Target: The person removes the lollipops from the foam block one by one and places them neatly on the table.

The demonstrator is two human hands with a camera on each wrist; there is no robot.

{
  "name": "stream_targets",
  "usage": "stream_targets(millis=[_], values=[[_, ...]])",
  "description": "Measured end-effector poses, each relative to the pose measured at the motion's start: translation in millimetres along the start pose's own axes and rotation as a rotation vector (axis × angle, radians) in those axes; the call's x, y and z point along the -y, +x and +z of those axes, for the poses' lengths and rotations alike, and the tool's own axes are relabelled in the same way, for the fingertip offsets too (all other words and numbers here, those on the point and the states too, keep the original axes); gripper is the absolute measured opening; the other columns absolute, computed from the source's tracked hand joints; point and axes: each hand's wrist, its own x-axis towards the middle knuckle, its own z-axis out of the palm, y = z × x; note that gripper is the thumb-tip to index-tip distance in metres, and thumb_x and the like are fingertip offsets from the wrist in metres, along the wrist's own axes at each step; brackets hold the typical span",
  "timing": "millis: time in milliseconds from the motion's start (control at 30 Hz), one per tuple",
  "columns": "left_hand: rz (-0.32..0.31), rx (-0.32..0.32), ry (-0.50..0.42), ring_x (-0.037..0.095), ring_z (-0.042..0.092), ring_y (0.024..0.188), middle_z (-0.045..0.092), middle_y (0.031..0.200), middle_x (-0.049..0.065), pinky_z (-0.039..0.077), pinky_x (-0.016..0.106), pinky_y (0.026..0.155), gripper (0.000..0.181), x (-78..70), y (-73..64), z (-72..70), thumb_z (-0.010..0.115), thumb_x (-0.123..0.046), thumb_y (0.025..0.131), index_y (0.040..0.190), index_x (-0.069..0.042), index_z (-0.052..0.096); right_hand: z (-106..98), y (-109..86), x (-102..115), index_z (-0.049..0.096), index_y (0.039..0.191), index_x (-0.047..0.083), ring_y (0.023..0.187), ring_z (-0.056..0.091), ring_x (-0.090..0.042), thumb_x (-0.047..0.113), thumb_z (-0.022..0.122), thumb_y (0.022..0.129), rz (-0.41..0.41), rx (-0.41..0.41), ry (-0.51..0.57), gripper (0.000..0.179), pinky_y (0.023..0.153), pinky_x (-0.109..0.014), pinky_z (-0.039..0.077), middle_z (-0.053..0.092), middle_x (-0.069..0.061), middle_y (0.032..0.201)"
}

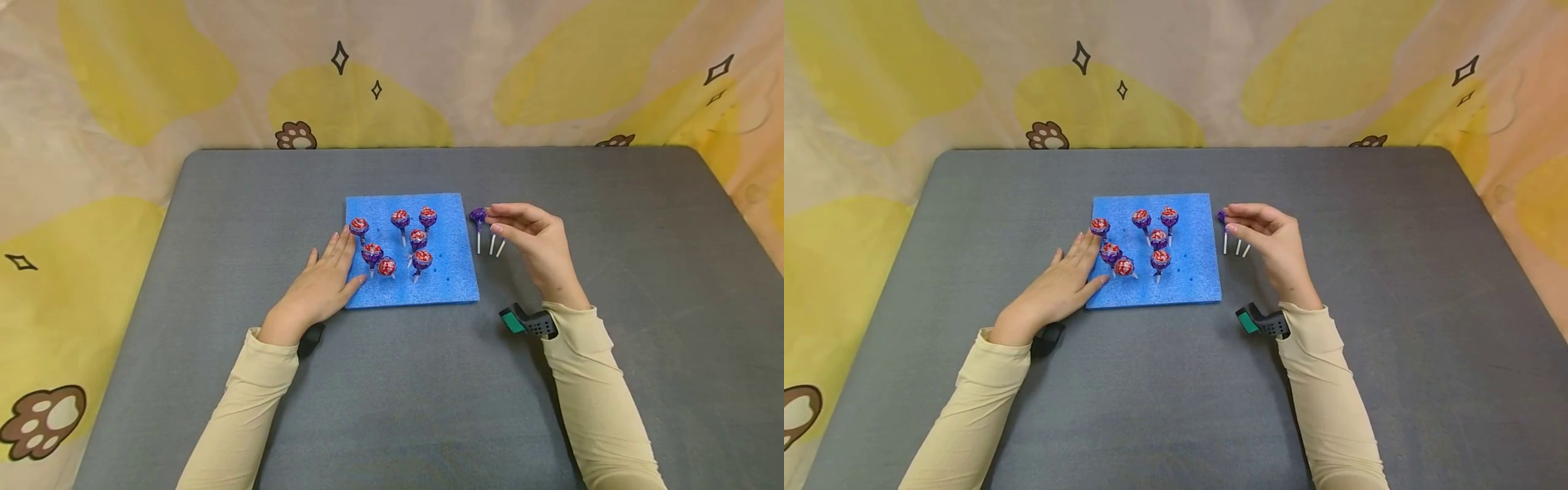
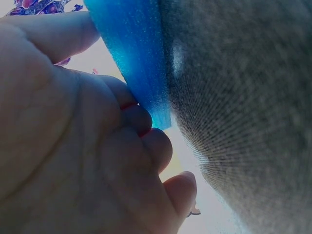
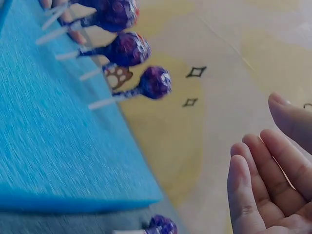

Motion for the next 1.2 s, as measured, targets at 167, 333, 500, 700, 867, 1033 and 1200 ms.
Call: stream_targets(millis=[167, 333, 500, 700, 867, 1033, 1200], values=[[-0.002, 0.001, 0.000, 0.027, -0.006, 0.143, -0.006, 0.156, 0.013, 0.002, 0.053, 0.112, 0.070, 0.3, 0.0, 0.2, 0.038, -0.035, 0.101, 0.150, 0.000, 0.003, 12, -2.1, 1, 0.068, 0.106, -0.005, 0.094, 0.066, -0.020, -0.008, 0.067, 0.082, 0.051, 0.045, -0.084, 0.024, 0.083, -0.025, 0.050, 0.069, -0.009, 0.102], [-0.001, -0.002, 0.003, 0.027, -0.006, 0.143, -0.006, 0.156, 0.013, 0.002, 0.053, 0.112, 0.070, 0.0, 0.1, 0.2, 0.038, -0.035, 0.101, 0.150, 0.000, 0.003, 22, -4.8, 0, 0.070, 0.105, -0.001, 0.094, 0.065, -0.018, -0.005, 0.068, 0.082, 0.102, 0.083, -0.132, 0.023, 0.080, -0.025, 0.052, 0.069, -0.010, 0.101], [0.003, -0.004, 0.002, 0.027, -0.006, 0.143, -0.006, 0.156, 0.013, 0.002, 0.053, 0.111, 0.070, 0.1, 0.5, 0.8, 0.039, -0.035, 0.101, 0.150, 0.000, 0.003, 29, -7.3, -3, 0.070, 0.102, 0.000, 0.095, 0.066, -0.021, -0.006, 0.069, 0.082, 0.126, 0.114, -0.149, 0.021, 0.082, -0.027, 0.051, 0.070, -0.009, 0.101], [0.000, -0.001, 0.002, 0.027, -0.006, 0.143, -0.005, 0.157, 0.013, 0.002, 0.053, 0.112, 0.070, -0.1, 0.4, 1.1, 0.038, -0.036, 0.101, 0.150, 0.000, 0.003, 38, -9.3, -10, 0.068, 0.101, -0.003, 0.094, 0.066, -0.024, -0.008, 0.068, 0.081, 0.145, 0.161, -0.133, 0.020, 0.082, -0.029, 0.052, 0.069, -0.013, 0.101], [0.000, -0.004, -0.001, 0.027, -0.006, 0.143, -0.005, 0.157, 0.013, 0.002, 0.053, 0.112, 0.070, -0.1, 0.4, 1.4, 0.038, -0.036, 0.101, 0.150, 0.000, 0.003, 43, -10.9, -16, 0.068, 0.102, -0.004, 0.094, 0.066, -0.021, -0.006, 0.070, 0.081, 0.179, 0.187, -0.146, 0.021, 0.083, -0.029, 0.052, 0.069, -0.012, 0.102], [0.004, -0.005, -0.001, 0.027, -0.006, 0.143, -0.006, 0.156, 0.013, 0.002, 0.054, 0.111, 0.070, 0.0, 0.8, 1.5, 0.038, -0.035, 0.101, 0.150, 0.000, 0.003, 48, -12.0, -20, 0.068, 0.102, -0.005, 0.093, 0.066, -0.018, -0.007, 0.070, 0.080, 0.197, 0.203, -0.133, 0.022, 0.081, -0.028, 0.052, 0.070, -0.007, 0.099], [0.002, -0.006, -0.001, 0.027, -0.006, 0.143, -0.006, 0.156, 0.013, 0.002, 0.053, 0.112, 0.070, -0.4, 1.0, 1.6, 0.038, -0.035, 0.101, 0.150, 0.000, 0.003, 52, -12.9, -24, 0.066, 0.102, -0.007, 0.091, 0.066, -0.015, -0.008, 0.069, 0.080, 0.211, 0.202, -0.135, 0.022, 0.080, -0.026, 0.052, 0.070, -0.002, 0.096]])
